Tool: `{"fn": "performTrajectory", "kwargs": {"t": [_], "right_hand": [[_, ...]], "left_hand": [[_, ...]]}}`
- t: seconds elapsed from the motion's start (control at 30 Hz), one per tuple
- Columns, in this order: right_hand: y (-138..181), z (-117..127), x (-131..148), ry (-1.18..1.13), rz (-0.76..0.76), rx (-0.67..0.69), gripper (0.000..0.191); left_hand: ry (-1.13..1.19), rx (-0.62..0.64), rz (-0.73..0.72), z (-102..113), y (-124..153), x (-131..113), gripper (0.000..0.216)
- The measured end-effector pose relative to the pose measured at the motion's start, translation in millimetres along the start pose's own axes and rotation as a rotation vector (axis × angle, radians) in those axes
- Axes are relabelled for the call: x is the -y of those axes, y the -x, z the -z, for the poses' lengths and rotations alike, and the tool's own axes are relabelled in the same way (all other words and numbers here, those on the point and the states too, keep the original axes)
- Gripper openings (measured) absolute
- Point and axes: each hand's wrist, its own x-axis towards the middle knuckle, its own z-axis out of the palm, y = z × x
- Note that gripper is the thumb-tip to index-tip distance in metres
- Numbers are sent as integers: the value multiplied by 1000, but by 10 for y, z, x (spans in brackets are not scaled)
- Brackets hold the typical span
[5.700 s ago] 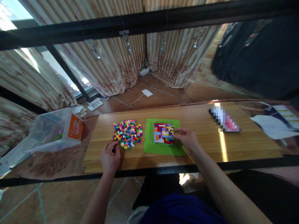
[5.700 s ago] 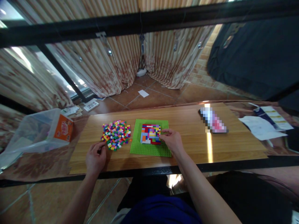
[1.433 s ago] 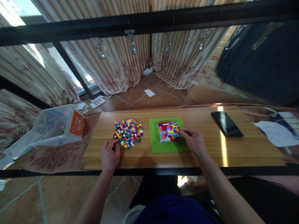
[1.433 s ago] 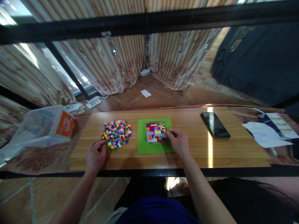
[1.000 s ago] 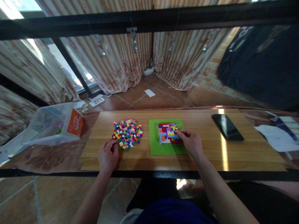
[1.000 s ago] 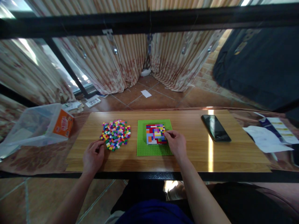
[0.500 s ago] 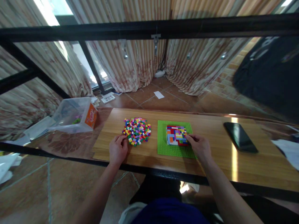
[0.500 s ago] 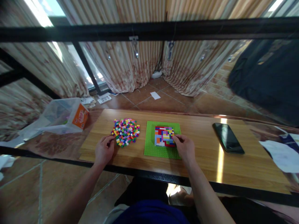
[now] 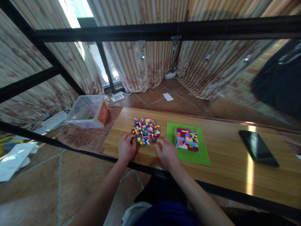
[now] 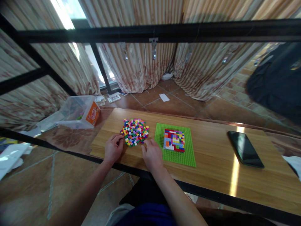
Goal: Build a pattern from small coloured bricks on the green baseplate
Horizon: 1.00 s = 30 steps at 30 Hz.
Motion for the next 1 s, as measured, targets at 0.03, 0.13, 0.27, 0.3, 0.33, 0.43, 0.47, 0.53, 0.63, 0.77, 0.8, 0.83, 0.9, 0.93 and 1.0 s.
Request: {"fn": "performTrajectory", "kwargs": {"t": [0.03,0.13,0.27,0.3,0.33,0.43,0.47,0.53,0.63,0.77,0.8,0.83,0.9,0.93,1.0], "right_hand": [[-38,-48,29,39,-33,26,19],[-129,-113,65,121,-111,72,19],[-174,-120,95,170,-137,81,18],[-177,-123,103,176,-137,79,18],[-180,-126,108,178,-135,76,18],[-178,-135,104,151,-121,66,17],[-170,-135,95,124,-114,57,16],[-129,-127,68,35,-86,20,15],[5,-86,14,-152,-34,-70,16],[276,50,-108,-365,-49,-199,16],[343,100,-159,-405,-62,-228,16],[403,154,-223,-440,-80,-264,17],[500,273,-389,-484,-124,-335,20],[534,335,-490,-491,-163,-386,22],[570,452,-709,-477,-264,-447,25]], "left_hand": [[-3,5,7,4,-1,-7,20],[-10,12,13,10,-2,-14,20],[-3,-5,-1,1,-3,9,20],[0,-9,-5,-1,-4,15,20],[2,-11,-7,-2,-6,20,20],[7,-6,-17,0,-12,27,20],[8,-3,-21,1,-14,28,20],[4,-1,-29,4,-17,33,20],[-6,-10,-38,5,-23,45,21],[-1,-6,-48,7,-35,64,22],[-2,-8,-48,7,-39,70,23],[-5,-10,-49,7,-43,76,23],[-6,-10,-49,6,-50,91,24],[-3,-7,-46,5,-53,99,24],[-2,-6,-29,3,-57,114,24]]}}
